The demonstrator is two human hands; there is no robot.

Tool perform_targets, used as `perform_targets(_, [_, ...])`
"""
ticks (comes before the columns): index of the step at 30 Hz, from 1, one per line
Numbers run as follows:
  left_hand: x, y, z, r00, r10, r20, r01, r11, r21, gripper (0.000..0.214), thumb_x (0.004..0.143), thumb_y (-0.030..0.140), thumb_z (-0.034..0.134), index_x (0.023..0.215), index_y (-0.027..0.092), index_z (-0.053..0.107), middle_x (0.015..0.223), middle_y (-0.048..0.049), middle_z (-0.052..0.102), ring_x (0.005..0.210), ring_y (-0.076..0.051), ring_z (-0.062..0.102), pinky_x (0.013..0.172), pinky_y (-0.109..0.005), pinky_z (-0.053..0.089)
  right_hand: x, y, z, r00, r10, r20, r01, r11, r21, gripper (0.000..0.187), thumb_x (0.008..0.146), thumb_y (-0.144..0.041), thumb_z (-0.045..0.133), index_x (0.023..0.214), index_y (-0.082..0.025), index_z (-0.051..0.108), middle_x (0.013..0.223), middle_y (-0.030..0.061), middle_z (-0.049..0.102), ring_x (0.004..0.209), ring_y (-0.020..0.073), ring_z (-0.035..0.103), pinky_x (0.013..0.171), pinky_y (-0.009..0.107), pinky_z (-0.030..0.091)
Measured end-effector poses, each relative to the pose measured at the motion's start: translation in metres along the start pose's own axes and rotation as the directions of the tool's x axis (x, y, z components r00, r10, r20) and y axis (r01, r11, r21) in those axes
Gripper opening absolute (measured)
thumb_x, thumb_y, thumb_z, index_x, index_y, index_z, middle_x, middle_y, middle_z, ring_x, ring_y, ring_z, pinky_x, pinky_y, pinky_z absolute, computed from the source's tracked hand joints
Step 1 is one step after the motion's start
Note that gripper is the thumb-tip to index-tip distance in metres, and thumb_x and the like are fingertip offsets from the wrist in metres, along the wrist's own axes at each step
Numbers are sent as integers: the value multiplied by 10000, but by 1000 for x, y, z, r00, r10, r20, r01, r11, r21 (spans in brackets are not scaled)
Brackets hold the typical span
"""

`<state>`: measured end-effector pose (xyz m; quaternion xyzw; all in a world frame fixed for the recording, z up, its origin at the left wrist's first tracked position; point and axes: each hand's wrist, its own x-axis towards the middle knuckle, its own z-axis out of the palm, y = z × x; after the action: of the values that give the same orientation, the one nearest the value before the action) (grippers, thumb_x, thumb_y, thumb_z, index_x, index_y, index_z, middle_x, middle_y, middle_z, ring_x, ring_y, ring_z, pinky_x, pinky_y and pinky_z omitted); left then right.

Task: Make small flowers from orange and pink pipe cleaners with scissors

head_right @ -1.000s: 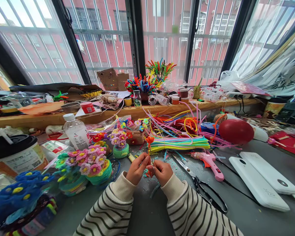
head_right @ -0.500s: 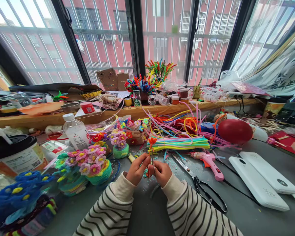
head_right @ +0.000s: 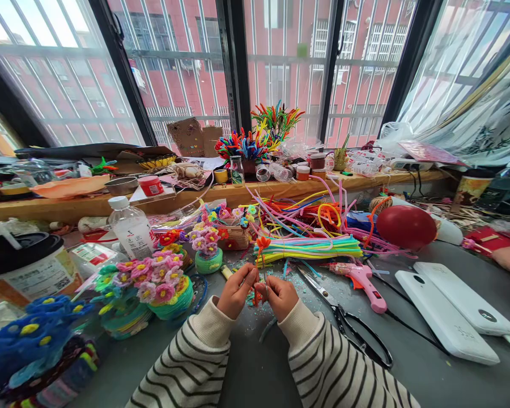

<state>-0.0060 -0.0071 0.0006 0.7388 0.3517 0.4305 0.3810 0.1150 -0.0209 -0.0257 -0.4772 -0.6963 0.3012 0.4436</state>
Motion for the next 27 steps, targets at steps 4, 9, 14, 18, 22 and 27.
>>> perform_targets(4, [0, 0, -1, 999, 9, -32, -9, 1000, -11, 219, 766, 275, 297, 595, 158, 369, 549, 25, 370, 530, -80, 357, 525, -200, 292, 0, 2, 1, 1000, 16, -12, -16, 1000, -16, 424, 694, -520, 304, 450, -174, 340, 422, -17, 418, 416, 81, 371, 428, 200, 279])
perform_targets(9, [0, -2, -2, 998, 5, -57, -7, 999, -38, 228, 771, 278, 289, 595, 159, 374, 553, 23, 369, 537, -82, 355, 540, -209, 296, 1, 4, 0, 998, 50, -29, -51, 999, -15, 426, 713, -498, 297, 456, -168, 375, 403, -34, 373, 399, 70, 338, 413, 192, 262])
perform_targets(14, [1, -4, -2, 995, 17, -101, -27, 994, -102, 221, 770, 276, 296, 600, 161, 378, 556, 23, 376, 536, -82, 367, 540, -209, 308, 2, 4, -2, 996, 88, -35, -88, 996, 11, 421, 712, -496, 311, 463, -166, 390, 381, -48, 328, 375, 61, 305, 379, 185, 233])
perform_targets(18, [2, -6, -3, 983, 32, -183, -51, 994, -101, 210, 764, 275, 311, 612, 161, 399, 558, 20, 387, 535, -85, 379, 536, -211, 317, 2, 4, -1, 994, 106, -33, -104, 994, 42, 430, 703, -509, 316, 457, -165, 390, 373, -52, 322, 364, 57, 300, 372, 181, 231])
perform_targets(22, [3, -7, -6, 964, 78, -254, -83, 997, -6, 184, 748, 263, 353, 644, 154, 459, 634, -3, 431, 619, -103, 417, 596, -224, 331, 3, 5, 0, 992, 122, -37, -119, 990, 80, 430, 697, -512, 329, 449, -165, 384, 359, -58, 304, 350, 52, 284, 358, 181, 220])
perform_targets(27, [2, -6, -8, 951, 82, -298, -70, 996, 49, 177, 742, 259, 364, 681, 153, 491, 683, -18, 446, 677, -118, 434, 631, -234, 336, 3, 6, 0, 990, 139, -27, -135, 983, 122, 425, 693, -508, 346, 442, -167, 379, 350, -66, 265, 332, 46, 237, 342, 186, 190])
